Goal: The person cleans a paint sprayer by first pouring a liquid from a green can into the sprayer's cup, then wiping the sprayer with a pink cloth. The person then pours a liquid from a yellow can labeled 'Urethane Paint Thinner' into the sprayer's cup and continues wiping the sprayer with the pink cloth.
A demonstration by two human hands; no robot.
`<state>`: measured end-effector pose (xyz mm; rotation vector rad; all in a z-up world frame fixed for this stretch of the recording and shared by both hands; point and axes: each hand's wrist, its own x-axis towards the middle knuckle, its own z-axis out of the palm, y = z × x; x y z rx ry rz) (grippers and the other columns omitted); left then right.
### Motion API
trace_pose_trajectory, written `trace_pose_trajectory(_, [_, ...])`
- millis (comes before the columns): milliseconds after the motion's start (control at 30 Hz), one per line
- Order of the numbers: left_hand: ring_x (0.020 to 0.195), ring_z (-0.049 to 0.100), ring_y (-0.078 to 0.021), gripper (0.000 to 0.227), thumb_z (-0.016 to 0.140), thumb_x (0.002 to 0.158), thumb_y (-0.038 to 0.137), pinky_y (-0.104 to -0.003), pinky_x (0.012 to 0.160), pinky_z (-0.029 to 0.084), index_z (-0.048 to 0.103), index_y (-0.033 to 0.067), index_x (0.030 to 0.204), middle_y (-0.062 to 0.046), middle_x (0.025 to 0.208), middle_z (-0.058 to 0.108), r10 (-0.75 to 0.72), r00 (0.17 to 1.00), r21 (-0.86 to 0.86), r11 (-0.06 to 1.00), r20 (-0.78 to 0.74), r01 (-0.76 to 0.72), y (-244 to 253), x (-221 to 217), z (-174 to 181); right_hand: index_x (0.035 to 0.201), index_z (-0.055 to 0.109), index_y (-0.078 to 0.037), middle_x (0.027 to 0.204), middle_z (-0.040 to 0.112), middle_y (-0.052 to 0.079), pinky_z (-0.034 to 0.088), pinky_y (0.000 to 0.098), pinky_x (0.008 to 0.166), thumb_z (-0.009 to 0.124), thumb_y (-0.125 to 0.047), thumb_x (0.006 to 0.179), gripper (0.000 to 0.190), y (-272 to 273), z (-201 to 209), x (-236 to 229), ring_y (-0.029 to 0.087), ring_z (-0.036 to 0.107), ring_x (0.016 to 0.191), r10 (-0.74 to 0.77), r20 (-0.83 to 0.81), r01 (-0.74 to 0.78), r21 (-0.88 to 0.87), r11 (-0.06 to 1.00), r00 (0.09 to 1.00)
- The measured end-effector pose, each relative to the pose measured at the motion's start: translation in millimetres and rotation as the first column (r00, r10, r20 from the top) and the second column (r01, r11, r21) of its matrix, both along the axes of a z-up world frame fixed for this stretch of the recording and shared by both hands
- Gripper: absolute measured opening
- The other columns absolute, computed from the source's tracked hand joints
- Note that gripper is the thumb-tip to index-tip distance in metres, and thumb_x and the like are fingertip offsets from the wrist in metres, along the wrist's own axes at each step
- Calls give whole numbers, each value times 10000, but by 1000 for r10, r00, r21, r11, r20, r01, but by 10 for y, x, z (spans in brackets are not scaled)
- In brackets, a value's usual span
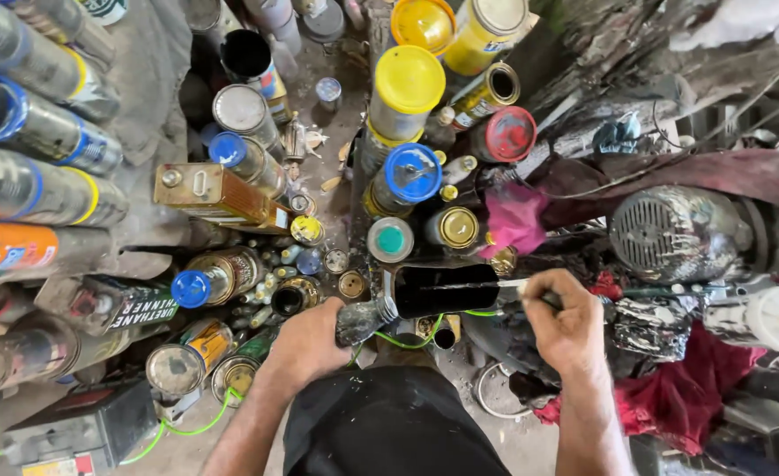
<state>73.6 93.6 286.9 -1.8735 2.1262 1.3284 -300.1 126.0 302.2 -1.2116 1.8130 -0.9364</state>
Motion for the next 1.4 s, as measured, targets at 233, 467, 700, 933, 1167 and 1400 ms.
trace_pose_trajectory(233, [894, 718, -376, 596, 889, 673, 374, -476, 797, 572, 578, 31, 1049, -187, 912, 731, -159, 958, -14, 986, 239, 167, -112, -182, 85, 1212, 691, -74, 969, 745, 186, 563, 449, 768, 785, -413, 854, 502, -96, -120, -19, 368, 724, 855, -83, -607, 180, 100, 979, 791])
trace_pose_trajectory(467, [848, 731, -346, 533, 883, 681, 331, -456, 746, 588, 590, 15, 996, -175, 894, 721, -220, 907, -80, 961, 360, 265, -147, -314, 91, 1250, 681, -91, 967, 753, 188, 571, 445, 777, 760, -437, 859, 528, -188, -292, 34, 378, 734, 885, -3, -529, 110, 172, 979, 848])
trace_pose_trajectory(700, [806, 740, -302, 413, 831, 692, 199, -425, 690, 599, 596, 29, 986, -147, 865, 716, -257, 848, -84, 940, 463, 331, -157, -395, 127, 1191, 709, -105, 929, 765, 152, 577, 434, 772, 740, -427, 886, 445, -307, -168, 14, 341, 747, 884, 50, -485, 61, 210, 976, 873])
trace_pose_trajectory(933, [787, 739, -275, 416, 837, 694, 199, -402, 671, 594, 592, 33, 987, -120, 857, 713, -260, 812, -91, 930, 522, 356, -139, -468, 238, 1179, 720, -123, 953, 768, 156, 572, 435, 774, 737, -418, 896, 410, -315, -251, -46, 343, 740, 904, 78, -490, 23, 197, 980, 868])
trace_pose_trajectory(1167, [795, 737, -274, 381, 842, 685, 197, -399, 682, 591, 603, 51, 942, -119, 858, 713, -242, 819, -130, 925, 521, 357, -125, -518, 269, 1204, 707, -120, 968, 768, 164, 574, 424, 780, 744, -410, 890, 429, -322, -219, -60, 342, 745, 905, 59, -474, 25, 169, 985, 879])
trace_pose_trajectory(1400, [810, 732, -309, 376, 837, 678, 175, -427, 705, 589, 594, 55, 937, -138, 859, 712, -224, 857, -142, 936, 464, 321, -117, -510, 217, 1268, 649, -56, 958, 733, 142, 582, 375, 727, 735, -403, 915, 502, -273, 201, 66, 272, 742, 802, -134, -454, 189, 77, 979, 881])
